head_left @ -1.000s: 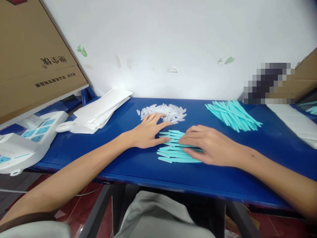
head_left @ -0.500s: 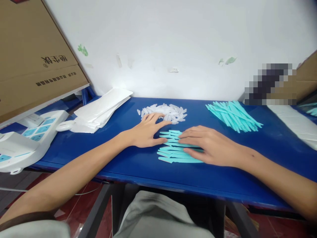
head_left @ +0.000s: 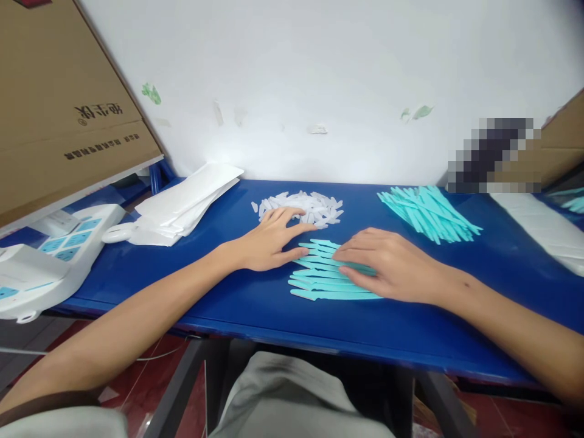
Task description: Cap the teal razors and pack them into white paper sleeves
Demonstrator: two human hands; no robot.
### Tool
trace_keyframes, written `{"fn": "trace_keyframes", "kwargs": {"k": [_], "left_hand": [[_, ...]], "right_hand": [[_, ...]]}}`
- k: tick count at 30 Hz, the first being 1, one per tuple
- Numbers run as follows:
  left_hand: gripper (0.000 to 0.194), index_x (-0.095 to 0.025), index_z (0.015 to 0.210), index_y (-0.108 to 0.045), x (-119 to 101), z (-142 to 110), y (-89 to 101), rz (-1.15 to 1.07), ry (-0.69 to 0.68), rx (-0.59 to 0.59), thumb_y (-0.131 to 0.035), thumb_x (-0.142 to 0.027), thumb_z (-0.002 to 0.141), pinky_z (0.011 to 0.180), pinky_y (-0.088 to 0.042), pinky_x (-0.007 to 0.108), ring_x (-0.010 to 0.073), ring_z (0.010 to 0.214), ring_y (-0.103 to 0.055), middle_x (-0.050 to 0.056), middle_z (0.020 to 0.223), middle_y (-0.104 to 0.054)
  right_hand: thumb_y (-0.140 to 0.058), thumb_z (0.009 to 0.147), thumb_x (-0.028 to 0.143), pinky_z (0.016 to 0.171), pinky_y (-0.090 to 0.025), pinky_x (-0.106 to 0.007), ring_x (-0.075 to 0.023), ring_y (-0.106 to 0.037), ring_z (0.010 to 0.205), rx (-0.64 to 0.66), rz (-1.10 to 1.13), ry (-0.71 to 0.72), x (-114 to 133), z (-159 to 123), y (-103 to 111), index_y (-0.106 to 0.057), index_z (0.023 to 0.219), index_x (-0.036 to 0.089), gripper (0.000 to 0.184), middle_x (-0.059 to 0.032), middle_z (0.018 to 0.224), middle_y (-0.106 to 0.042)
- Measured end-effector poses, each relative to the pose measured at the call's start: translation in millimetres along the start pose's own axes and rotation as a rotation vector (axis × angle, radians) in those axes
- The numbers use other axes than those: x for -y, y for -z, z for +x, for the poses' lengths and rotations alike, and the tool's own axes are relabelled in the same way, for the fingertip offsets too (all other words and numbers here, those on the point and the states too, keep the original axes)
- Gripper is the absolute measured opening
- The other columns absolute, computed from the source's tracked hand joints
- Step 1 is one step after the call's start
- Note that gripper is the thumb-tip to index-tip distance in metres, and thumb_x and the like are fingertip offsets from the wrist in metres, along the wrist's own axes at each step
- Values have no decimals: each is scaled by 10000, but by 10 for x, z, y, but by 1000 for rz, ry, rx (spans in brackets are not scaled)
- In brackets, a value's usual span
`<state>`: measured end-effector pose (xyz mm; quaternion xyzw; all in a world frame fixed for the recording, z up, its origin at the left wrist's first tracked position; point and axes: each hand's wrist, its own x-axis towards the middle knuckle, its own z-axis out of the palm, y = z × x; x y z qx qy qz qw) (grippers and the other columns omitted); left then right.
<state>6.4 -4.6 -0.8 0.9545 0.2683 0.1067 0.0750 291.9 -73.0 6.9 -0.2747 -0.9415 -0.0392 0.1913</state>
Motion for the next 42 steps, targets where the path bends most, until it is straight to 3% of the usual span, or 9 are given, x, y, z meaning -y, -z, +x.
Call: {"fn": "trace_keyframes", "kwargs": {"k": [4, 13, 20, 28, 42], "left_hand": [[616, -285, 1568, -471, -3, -12, 22, -36, -68, -4, -475, -613, 1047, 1195, -321, 664, 416, 1489, -345, 188, 1614, -366], [663, -275, 1572, -471, 17, -9, 18, -57, -67, 18, -539, -623, 1012, 1187, -310, 701, 453, 1493, -325, 200, 1623, -350], [680, -308, 1584, -447, 13, -5, 20, -79, -67, 41, -530, -657, 1006, 1188, -295, 711, 447, 1506, -300, 184, 1638, -335], [660, -290, 1590, -441, 38, -13, -6, -43, -74, 28, -506, -630, 1027, 1184, -303, 698, 438, 1497, -320, 195, 1632, -346], [624, -305, 1587, -455, 48, -14, -1, -50, -48, 21, -491, -608, 1043, 1189, -298, 680, 435, 1486, -339, 178, 1626, -368]], "right_hand": [[-560, 1033, 258, 867, -553, -419, -255, -741, 975, -11, 46, 23, 22, -16, 6, -790, 1108, 168, 258, -110, 1095, -806], [-576, 1016, 355, 1011, -511, -499, -304, -644, 1227, 159, 141, 111, 209, 13, 23, -783, 1208, 227, 310, -142, 1368, -700], [-580, 1011, 373, 1032, -503, -515, -311, -642, 1229, 191, 161, 107, 219, 11, 45, -790, 1180, 216, 312, -139, 1352, -705], [-565, 1023, 357, 974, -541, -513, -318, -675, 1166, 115, 118, 65, 156, 3, 14, -756, 1238, 175, 341, -157, 1292, -732], [-553, 1028, 396, 982, -544, -546, -334, -668, 1175, 178, 103, 39, 109, -4, 13, -760, 1237, 177, 367, -165, 1326, -714]]}}
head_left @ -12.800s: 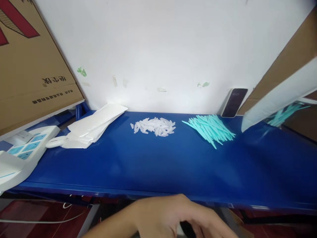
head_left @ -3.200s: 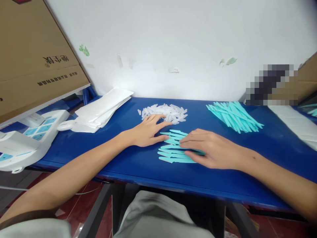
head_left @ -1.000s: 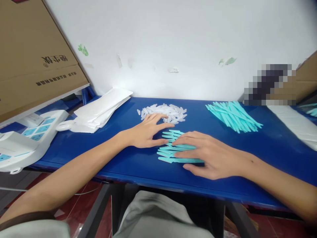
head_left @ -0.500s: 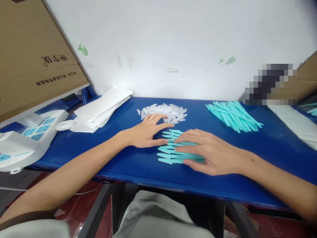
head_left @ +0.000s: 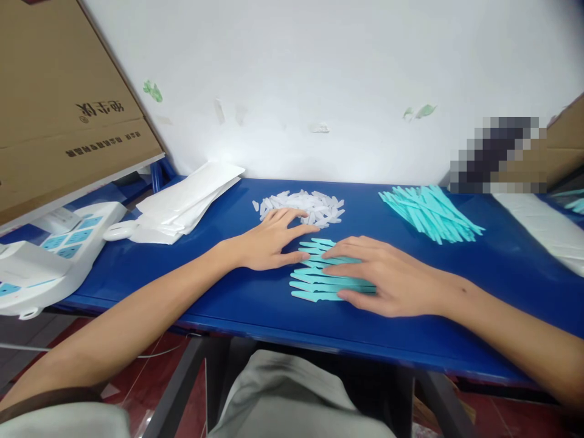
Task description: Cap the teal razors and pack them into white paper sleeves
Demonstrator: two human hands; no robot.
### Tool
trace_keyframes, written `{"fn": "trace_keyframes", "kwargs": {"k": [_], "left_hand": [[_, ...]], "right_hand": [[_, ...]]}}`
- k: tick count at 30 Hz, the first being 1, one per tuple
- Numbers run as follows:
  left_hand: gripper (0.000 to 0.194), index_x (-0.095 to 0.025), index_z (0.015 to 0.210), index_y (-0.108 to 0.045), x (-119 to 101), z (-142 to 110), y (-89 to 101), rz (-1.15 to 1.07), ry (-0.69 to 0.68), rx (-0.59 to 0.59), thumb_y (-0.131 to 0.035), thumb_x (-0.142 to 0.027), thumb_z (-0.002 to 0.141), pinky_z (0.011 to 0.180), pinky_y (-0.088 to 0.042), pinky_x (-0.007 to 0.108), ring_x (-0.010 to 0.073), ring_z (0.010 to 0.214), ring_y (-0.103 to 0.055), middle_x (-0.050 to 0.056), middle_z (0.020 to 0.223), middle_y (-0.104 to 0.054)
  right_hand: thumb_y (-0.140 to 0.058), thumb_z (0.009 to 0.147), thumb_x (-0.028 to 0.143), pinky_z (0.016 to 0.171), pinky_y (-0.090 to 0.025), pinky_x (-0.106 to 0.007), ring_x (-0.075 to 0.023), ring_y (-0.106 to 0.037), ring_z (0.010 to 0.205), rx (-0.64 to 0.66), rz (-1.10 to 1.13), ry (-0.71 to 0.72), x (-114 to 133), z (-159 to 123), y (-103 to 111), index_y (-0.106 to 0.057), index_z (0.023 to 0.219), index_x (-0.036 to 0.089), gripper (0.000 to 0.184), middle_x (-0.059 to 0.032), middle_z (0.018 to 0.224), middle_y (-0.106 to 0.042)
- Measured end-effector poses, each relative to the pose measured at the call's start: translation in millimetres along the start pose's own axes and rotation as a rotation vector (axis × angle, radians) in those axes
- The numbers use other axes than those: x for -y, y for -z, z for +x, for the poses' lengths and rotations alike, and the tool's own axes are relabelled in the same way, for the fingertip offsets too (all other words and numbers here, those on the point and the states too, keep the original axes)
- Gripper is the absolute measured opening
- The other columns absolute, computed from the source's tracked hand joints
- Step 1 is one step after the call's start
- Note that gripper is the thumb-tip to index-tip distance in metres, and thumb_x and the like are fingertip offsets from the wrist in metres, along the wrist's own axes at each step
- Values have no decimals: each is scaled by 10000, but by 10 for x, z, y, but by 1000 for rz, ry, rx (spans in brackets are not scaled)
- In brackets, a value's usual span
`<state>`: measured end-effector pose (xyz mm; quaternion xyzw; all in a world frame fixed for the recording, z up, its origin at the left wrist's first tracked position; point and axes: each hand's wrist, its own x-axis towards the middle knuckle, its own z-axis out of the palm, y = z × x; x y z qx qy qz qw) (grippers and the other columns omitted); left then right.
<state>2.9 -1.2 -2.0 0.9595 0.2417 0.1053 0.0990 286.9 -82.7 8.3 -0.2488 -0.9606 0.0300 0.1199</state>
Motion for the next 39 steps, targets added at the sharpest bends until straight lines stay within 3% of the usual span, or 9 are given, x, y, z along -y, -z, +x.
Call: {"fn": "trace_keyframes", "kwargs": {"k": [20, 34, 37, 39], "left_hand": [[578, -298, 1576, -465, -2, 2, -2, 37, 31, 6, -393, -587, 1082, 1200, -293, 650, 401, 1479, -345, 171, 1611, -382], [554, -300, 1547, -510, -12, 0, 5, 6, 26, -26, -422, -579, 1076, 1192, -309, 657, 406, 1448, -387, 170, 1576, -436], [561, -301, 1553, -505, -23, 1, 16, -3, 27, -22, -423, -585, 1076, 1195, -309, 661, 409, 1455, -386, 173, 1584, -431], [566, -300, 1562, -493, -28, 5, 23, -1, 29, -6, -412, -586, 1080, 1198, -304, 664, 412, 1473, -368, 174, 1602, -411]], "right_hand": [[-521, 1052, 415, 956, -557, -537, -339, -659, 1196, -5, -7, -64, -69, 3, 8, -752, 1275, 165, 407, -172, 1305, -725], [-525, 1048, 410, 955, -566, -509, -332, -687, 1199, -45, -60, -74, -87, 3, 2, -742, 1310, 191, 404, -159, 1330, -733], [-482, 1052, 397, 936, -562, -521, -345, -701, 1154, -89, -207, -186, -207, -48, 59, -757, 1259, 192, 401, -154, 1314, -741], [-479, 1032, 372, 879, -563, -529, -358, -717, 1056, -115, -329, -365, -357, -127, 136, -782, 1164, 197, 374, -156, 1216, -771]]}}
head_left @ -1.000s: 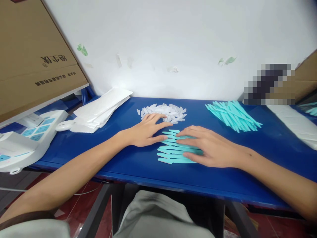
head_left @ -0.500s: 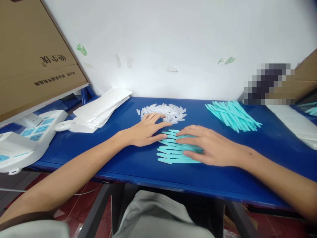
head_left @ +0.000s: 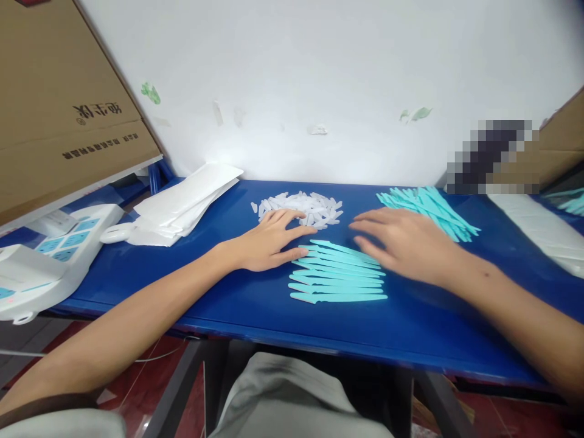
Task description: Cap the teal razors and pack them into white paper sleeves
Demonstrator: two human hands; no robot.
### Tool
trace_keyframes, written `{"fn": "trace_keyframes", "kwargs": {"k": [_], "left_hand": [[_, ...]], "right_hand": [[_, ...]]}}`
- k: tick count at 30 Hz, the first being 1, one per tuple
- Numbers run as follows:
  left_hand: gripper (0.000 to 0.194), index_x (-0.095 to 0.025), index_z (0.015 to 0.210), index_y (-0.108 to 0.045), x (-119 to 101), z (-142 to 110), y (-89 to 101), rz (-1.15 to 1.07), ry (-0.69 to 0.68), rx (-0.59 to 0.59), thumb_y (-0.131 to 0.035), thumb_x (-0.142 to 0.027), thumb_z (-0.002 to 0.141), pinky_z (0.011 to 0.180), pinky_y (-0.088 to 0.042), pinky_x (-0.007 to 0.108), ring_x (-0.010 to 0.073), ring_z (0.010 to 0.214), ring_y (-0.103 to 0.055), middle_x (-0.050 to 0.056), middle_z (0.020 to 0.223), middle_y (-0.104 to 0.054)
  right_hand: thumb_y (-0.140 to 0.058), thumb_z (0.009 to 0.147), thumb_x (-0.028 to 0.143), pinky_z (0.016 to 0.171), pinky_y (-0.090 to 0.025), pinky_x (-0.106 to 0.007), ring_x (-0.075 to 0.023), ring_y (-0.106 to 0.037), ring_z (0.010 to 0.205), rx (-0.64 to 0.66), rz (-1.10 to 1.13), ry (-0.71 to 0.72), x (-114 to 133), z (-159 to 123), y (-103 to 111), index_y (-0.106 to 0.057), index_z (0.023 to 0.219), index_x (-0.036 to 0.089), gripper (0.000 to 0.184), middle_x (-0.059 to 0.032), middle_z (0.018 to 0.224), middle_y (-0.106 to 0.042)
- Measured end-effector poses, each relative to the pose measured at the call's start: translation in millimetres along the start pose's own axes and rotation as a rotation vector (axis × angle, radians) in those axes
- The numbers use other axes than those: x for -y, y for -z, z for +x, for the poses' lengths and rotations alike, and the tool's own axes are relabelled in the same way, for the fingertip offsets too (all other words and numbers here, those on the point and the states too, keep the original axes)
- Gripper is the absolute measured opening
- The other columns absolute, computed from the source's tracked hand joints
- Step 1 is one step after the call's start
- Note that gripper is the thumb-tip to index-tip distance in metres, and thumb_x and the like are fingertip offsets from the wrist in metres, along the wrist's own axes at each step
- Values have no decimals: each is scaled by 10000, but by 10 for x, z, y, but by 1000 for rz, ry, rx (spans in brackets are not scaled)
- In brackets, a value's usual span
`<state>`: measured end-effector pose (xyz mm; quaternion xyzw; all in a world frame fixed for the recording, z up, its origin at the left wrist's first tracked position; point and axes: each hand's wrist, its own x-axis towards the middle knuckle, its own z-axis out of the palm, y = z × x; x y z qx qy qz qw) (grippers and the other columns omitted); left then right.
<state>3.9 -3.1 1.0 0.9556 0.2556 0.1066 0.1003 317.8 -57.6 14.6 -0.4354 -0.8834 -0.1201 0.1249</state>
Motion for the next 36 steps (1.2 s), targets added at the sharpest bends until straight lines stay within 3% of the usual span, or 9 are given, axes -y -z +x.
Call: {"fn": "trace_keyframes", "kwargs": {"k": [2, 5, 8, 18, 22, 29, 33, 36], "left_hand": [[569, -297, 1565, -488, -4, 3, 5, 4, 0, 17, -400, -588, 1084, 1200, -300, 668, 413, 1486, -353, 176, 1616, -395], [571, -299, 1550, -510, -9, 4, 12, -5, -1, 17, -394, -604, 1082, 1199, -302, 671, 415, 1485, -353, 170, 1617, -401], [566, -298, 1539, -527, -16, 3, 19, -10, 1, 14, -386, -603, 1084, 1196, -312, 666, 414, 1476, -365, 166, 1600, -426], [535, -313, 1531, -529, -22, 0, 29, -3, 13, 18, -380, -580, 1092, 1197, -309, 650, 403, 1479, -370, 153, 1594, -430], [545, -316, 1548, -503, -16, -1, 27, 8, 18, 35, -358, -583, 1096, 1194, -301, 649, 402, 1488, -349, 157, 1609, -405], [547, -316, 1547, -501, -15, -1, 30, 7, 19, 40, -350, -587, 1097, 1197, -298, 653, 399, 1489, -346, 155, 1613, -399], [554, -303, 1551, -502, -6, -3, 28, 14, 22, 38, -354, -584, 1098, 1198, -293, 663, 409, 1490, -347, 164, 1618, -391], [561, -302, 1557, -495, -4, -2, 27, 16, 25, 38, -342, -588, 1100, 1201, -297, 656, 406, 1487, -350, 162, 1619, -394]], "right_hand": [[-507, 1005, 337, 804, -555, -495, -360, -717, 994, 90, -98, -215, -219, -22, 45, -794, 1102, 219, 325, -154, 1128, -784], [-502, 1009, 343, 756, -510, -452, -382, -703, 1048, 254, -200, -547, -505, -58, 125, -754, 1231, 175, 376, -216, 1173, -758], [-530, 1001, 362, 732, -477, -434, -371, -707, 1005, 287, -211, -666, -664, -72, 153, -734, 1254, 133, 398, -232, 1121, -770], [-438, 1019, 278, 827, -442, -420, -368, -600, 1224, 199, -176, -676, -809, -77, 63, -696, 1334, 70, 457, -258, 1316, -701], [-418, 1020, 266, 758, -412, -427, -366, -651, 1093, 191, -172, -731, -873, -122, 82, -686, 1353, 71, 470, -282, 1205, -735], [-434, 1010, 254, 729, -395, -412, -331, -689, 992, 130, -146, -774, -929, -138, 31, -733, 1304, 123, 439, -230, 1159, -769], [-444, 1010, 224, 787, -453, -407, -320, -699, 993, 41, -123, -702, -910, -113, 30, -768, 1233, 98, 412, -220, 1143, -777], [-447, 1019, 210, 875, -499, -401, -311, -701, 1046, -35, -89, -560, -810, -66, 34, -778, 1208, 96, 398, -211, 1186, -762]]}}
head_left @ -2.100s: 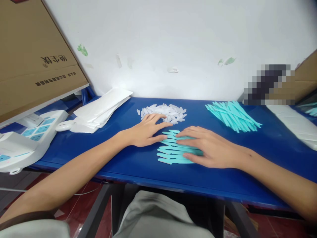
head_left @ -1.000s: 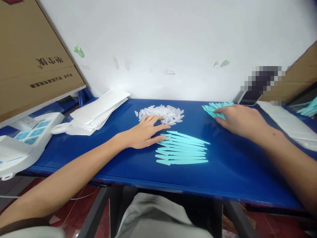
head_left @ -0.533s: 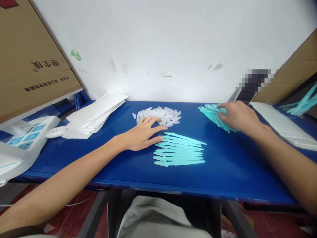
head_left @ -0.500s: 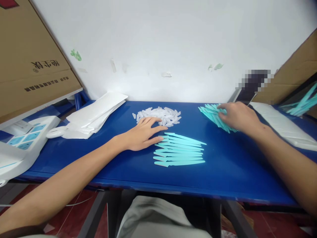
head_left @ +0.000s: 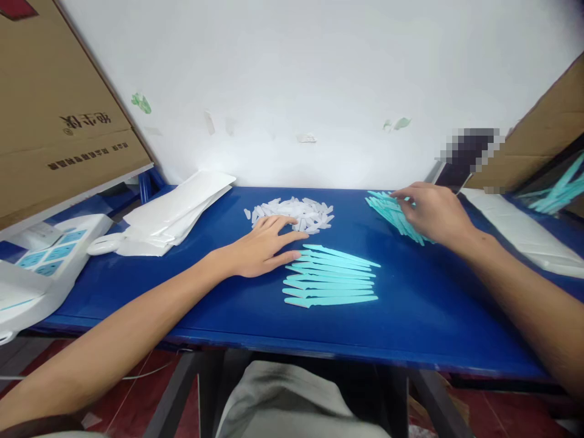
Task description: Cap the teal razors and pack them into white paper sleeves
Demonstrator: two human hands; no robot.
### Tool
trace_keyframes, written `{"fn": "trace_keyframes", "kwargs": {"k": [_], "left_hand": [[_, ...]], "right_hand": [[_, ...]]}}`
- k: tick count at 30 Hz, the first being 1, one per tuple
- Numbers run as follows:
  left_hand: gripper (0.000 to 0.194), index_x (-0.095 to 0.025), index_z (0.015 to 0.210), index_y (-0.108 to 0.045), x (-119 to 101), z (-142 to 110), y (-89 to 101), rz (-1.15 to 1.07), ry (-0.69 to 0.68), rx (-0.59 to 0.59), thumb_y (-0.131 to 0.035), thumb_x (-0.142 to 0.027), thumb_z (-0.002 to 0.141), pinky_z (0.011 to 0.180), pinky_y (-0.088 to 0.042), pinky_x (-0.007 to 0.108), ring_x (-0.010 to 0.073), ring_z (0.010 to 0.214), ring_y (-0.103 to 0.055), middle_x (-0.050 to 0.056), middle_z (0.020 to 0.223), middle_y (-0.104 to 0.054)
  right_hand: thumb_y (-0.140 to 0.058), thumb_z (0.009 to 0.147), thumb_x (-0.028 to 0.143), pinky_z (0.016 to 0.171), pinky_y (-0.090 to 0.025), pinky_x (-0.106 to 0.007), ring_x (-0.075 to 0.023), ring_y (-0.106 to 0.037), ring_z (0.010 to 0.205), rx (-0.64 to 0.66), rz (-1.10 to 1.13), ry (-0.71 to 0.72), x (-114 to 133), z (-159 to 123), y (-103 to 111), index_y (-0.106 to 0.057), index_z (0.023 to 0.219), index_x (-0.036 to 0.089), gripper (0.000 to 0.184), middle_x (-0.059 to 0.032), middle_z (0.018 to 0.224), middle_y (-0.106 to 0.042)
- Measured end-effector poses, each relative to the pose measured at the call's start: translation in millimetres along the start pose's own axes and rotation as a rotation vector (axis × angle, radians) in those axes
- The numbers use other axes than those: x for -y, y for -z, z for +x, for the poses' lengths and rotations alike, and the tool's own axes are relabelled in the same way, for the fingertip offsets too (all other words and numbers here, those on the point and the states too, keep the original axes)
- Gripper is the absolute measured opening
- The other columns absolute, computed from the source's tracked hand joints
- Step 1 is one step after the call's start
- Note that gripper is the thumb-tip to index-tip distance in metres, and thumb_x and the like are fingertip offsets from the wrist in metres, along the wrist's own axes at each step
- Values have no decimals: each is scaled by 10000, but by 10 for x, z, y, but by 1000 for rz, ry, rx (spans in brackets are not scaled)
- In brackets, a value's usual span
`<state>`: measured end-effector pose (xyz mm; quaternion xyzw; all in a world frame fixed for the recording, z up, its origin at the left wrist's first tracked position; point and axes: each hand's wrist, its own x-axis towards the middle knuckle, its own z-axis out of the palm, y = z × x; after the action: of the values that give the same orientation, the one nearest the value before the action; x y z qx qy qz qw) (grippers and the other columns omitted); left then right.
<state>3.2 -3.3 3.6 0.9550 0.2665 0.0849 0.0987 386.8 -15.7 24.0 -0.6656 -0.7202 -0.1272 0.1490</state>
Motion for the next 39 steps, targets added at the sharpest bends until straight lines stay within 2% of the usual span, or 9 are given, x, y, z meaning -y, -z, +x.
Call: {"fn": "trace_keyframes", "kwargs": {"k": [2, 4, 6, 8, 12, 18, 35, 37, 39], "left_hand": [[560, -305, 1556, -495, -4, 3, -2, 3, 1, -2, -335, -589, 1101, 1200, -306, 644, 399, 1484, -355, 157, 1613, -404], [562, -301, 1555, -495, -7, 6, -6, 15, -2, -3, -331, -591, 1102, 1199, -312, 629, 389, 1482, -360, 159, 1604, -412], [562, -292, 1553, -496, -5, 8, -12, 25, -7, -12, -330, -586, 1104, 1203, -311, 615, 378, 1480, -364, 165, 1594, -420], [554, -286, 1552, -498, 2, 7, -19, 28, -10, -23, -336, -573, 1106, 1211, -306, 608, 377, 1480, -368, 168, 1591, -421], [531, -301, 1541, -507, 18, 5, -32, 29, -14, -33, -354, -561, 1104, 1210, -311, 606, 377, 1481, -368, 157, 1592, -421], [518, -290, 1515, -532, 18, 9, -34, 31, -32, -49, -361, -556, 1104, 1190, -333, 596, 371, 1455, -390, 157, 1554, -457], [491, -284, 1483, -577, 31, 11, -50, -3, -63, -75, -416, -540, 1095, 1193, -335, 611, 377, 1437, -425, 155, 1534, -491], [480, -285, 1483, -575, 42, 11, -57, 2, -67, -80, -409, -522, 1100, 1192, -337, 602, 373, 1436, -426, 154, 1532, -491], [477, -280, 1484, -572, 52, 11, -64, 12, -72, -81, -399, -510, 1105, 1186, -340, 597, 370, 1432, -429, 156, 1526, -492]], "right_hand": [[-472, 1018, 222, 910, -526, -386, -289, -712, 1049, -11, 62, 141, 138, -37, -7, -787, 1195, 140, 371, -166, 1167, -771], [-501, 1009, 244, 883, -561, -378, -263, -732, 985, 6, 145, 288, 315, -100, -32, -801, 1147, 201, 333, -106, 1101, -788], [-502, 1005, 230, 826, -588, -370, -244, -745, 919, 59, 293, 461, 495, -179, -71, -801, 1112, 213, 318, -90, 1076, -793], [-497, 1005, 219, 776, -600, -355, -232, -750, 887, 109, 401, 533, 640, -251, -112, -797, 1092, 201, 313, -94, 1053, -795], [-512, 1001, 223, 737, -609, -341, -228, -756, 882, 162, 501, 530, 762, -319, -176, -797, 1064, 202, 293, -99, 1068, -797], [-537, 996, 250, 771, -617, -364, -246, -758, 934, 156, 518, 531, 755, -324, -191, -798, 1095, 205, 282, -95, 1078, -807], [-515, 1057, 353, 986, -552, -448, -286, -678, 1213, 183, 483, 626, 837, -403, -153, -782, 1226, 219, 343, -104, 1298, -760], [-503, 1061, 356, 955, -531, -447, -289, -676, 1188, 168, 478, 628, 847, -414, -132, -774, 1234, 214, 352, -119, 1285, -755], [-497, 1063, 379, 879, -491, -453, -278, -698, 1026, 151, 449, 623, 865, -428, -97, -780, 1202, 209, 359, -123, 1126, -785]]}}
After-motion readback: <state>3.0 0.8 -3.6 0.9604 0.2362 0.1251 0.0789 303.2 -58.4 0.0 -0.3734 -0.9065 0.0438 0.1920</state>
